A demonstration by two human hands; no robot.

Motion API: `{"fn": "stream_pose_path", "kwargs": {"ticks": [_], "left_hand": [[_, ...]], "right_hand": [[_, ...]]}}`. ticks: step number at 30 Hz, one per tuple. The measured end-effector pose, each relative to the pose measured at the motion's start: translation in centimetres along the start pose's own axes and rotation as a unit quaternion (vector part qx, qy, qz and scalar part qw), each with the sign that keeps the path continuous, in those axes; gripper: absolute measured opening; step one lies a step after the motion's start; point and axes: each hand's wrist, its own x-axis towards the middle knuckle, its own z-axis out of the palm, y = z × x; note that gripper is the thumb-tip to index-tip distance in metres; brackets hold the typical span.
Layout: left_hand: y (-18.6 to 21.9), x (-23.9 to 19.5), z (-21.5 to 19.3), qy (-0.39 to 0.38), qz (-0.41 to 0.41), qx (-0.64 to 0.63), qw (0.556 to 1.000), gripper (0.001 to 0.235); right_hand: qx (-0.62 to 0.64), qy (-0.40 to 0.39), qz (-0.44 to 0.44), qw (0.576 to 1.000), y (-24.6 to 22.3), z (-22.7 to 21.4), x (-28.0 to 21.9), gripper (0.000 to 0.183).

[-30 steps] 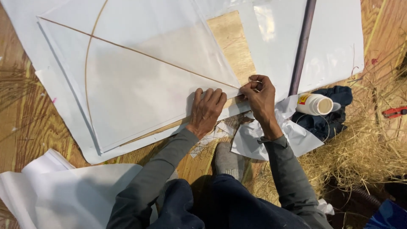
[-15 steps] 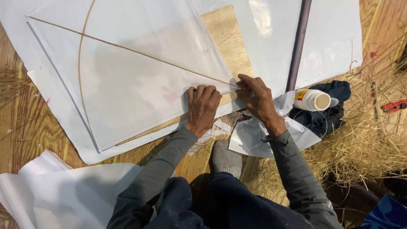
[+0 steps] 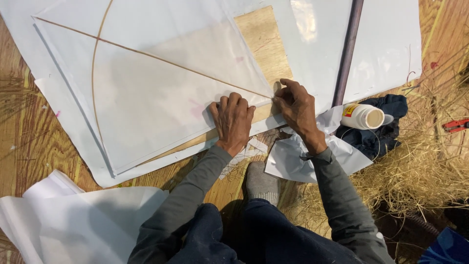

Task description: The person assembles a kite by attaching white paper to a wooden frame using strips of paper and glue. They repeatedly smooth the paper, apply adhesive, and press the edges to secure the covering.

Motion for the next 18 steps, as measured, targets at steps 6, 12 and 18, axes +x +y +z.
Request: {"fn": "stream_pose_path", "kwargs": {"ticks": [6,12,18], "left_hand": [[-0.1,0.3,0.0,-0.012,-0.025,-0.010,1.000,0.023],[0.1,0.4,-0.5,0.008,-0.015,-0.013,1.000,0.026],[-1.4,-0.6,-0.3,-0.023,0.004,-0.037,0.999,0.025]], "right_hand": [[-0.070,0.109,-0.108,0.986,3.4,2.9,-3.0,0.044],[-0.187,-0.032,-0.154,0.970,-0.6,3.8,-6.0,0.057],[-0.227,-0.016,-0.181,0.957,0.5,5.5,-6.5,0.062]]}}
